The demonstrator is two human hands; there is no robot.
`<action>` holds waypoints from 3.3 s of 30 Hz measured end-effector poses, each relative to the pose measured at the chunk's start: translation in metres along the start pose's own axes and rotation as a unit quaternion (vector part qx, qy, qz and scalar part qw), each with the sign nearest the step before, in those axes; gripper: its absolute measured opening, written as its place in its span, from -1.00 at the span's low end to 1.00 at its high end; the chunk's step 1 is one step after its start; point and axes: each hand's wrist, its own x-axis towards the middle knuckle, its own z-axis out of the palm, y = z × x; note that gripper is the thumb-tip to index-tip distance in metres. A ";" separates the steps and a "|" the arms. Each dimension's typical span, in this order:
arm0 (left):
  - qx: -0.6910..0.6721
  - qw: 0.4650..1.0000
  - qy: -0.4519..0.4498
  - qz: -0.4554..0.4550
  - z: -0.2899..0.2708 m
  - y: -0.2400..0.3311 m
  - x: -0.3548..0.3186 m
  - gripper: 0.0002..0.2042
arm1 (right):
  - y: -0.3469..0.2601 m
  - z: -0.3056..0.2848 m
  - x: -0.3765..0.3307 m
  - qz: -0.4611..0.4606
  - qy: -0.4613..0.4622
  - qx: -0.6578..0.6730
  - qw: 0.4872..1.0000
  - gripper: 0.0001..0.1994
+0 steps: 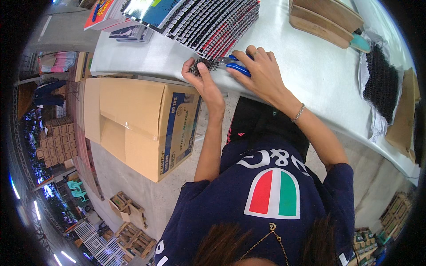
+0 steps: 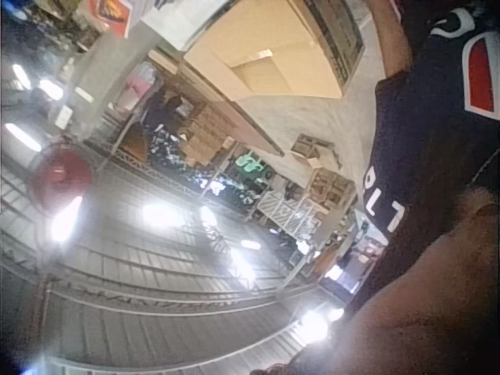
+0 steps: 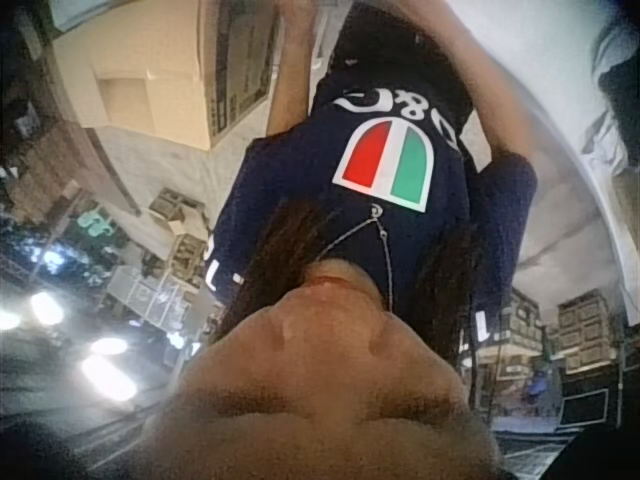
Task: The person trims the wire coil binding of a notebook using pliers, removes excess material by hand, and then repeats the process by placing a new notebook onto a binding jig and securing it.
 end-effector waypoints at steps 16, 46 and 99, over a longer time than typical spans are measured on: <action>0.118 0.992 -0.042 -0.002 -0.011 -0.002 0.001 -0.62 | 0.001 0.006 0.000 0.035 -0.044 0.038 0.998 -0.64; 0.235 0.968 -0.092 0.004 -0.021 0.018 -0.001 -0.65 | 0.000 0.010 0.000 -0.030 0.015 -0.008 0.999 -0.65; 0.084 0.994 -0.057 -0.050 -0.023 0.011 0.005 -0.63 | 0.001 0.005 -0.007 -0.009 -0.005 -0.059 0.998 -0.65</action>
